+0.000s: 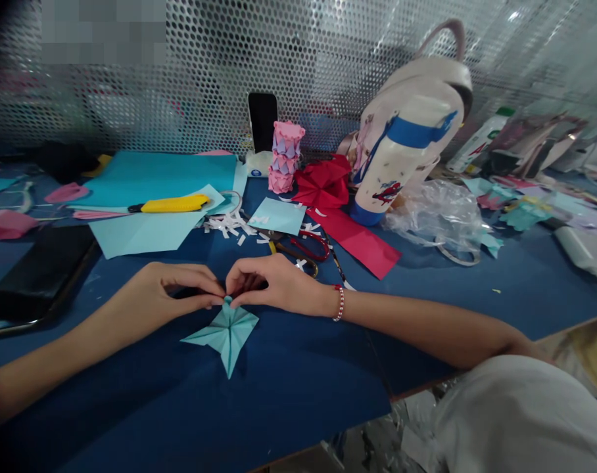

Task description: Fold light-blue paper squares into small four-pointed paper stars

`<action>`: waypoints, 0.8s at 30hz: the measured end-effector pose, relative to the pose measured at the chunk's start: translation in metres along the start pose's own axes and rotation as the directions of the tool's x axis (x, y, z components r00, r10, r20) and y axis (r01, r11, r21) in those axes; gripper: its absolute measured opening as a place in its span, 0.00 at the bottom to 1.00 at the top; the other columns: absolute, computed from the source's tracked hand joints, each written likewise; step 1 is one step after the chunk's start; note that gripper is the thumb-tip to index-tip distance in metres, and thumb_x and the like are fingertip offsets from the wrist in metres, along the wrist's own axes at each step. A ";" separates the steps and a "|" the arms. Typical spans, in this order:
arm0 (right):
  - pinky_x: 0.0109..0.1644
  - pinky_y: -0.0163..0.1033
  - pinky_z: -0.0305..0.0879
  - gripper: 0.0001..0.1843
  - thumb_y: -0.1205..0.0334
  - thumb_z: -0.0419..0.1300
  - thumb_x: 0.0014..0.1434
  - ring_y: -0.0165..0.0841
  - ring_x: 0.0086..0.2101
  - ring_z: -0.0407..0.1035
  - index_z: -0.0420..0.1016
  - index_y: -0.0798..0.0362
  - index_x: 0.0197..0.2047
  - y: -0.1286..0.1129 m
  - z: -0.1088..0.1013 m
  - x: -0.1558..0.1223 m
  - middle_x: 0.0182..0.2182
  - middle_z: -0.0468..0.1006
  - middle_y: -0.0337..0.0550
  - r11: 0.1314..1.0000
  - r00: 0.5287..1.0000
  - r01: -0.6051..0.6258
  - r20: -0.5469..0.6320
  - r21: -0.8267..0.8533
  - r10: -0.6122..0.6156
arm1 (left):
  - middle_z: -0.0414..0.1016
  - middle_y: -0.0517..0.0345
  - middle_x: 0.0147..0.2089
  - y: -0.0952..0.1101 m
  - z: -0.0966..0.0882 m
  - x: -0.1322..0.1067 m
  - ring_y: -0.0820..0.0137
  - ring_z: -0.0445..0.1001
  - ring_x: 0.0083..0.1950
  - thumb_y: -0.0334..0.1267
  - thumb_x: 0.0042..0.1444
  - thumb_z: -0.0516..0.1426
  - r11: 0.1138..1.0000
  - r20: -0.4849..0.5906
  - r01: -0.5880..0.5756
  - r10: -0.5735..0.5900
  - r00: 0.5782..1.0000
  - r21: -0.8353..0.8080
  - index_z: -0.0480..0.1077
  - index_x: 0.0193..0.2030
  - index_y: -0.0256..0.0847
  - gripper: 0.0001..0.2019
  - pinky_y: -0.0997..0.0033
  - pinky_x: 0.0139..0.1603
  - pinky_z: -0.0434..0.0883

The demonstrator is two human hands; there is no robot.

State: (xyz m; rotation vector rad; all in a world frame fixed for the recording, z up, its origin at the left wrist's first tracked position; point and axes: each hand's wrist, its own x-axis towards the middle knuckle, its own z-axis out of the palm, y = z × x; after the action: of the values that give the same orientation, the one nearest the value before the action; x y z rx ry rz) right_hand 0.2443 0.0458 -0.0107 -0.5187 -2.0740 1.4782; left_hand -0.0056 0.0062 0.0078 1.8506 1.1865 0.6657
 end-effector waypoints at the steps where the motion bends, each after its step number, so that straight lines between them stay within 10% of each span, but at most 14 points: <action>1: 0.47 0.35 0.78 0.09 0.62 0.76 0.65 0.29 0.37 0.80 0.81 0.52 0.42 0.000 0.000 0.000 0.38 0.85 0.38 1.000 1.000 -0.002 -0.004 0.002 0.002 | 0.87 0.60 0.39 0.001 -0.001 0.000 0.68 0.83 0.36 0.50 0.58 0.67 1.000 0.008 0.006 -0.006 1.000 0.004 0.88 0.34 0.54 0.08 0.73 0.38 0.76; 24: 0.44 0.37 0.77 0.13 0.57 0.76 0.61 0.31 0.35 0.80 0.77 0.52 0.38 -0.008 0.004 0.007 0.34 0.85 0.38 0.990 0.990 -0.137 -0.002 0.039 0.138 | 0.82 0.52 0.55 0.005 -0.004 0.003 0.63 0.83 0.51 0.48 0.74 0.65 0.981 0.197 0.076 -0.112 0.974 0.181 0.78 0.56 0.40 0.14 0.57 0.53 0.83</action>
State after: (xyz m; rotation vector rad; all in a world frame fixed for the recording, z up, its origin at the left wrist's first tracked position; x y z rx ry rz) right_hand 0.2365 0.0446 -0.0026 -0.6608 -2.0369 1.5900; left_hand -0.0052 0.0093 0.0140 1.9391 1.2161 0.3170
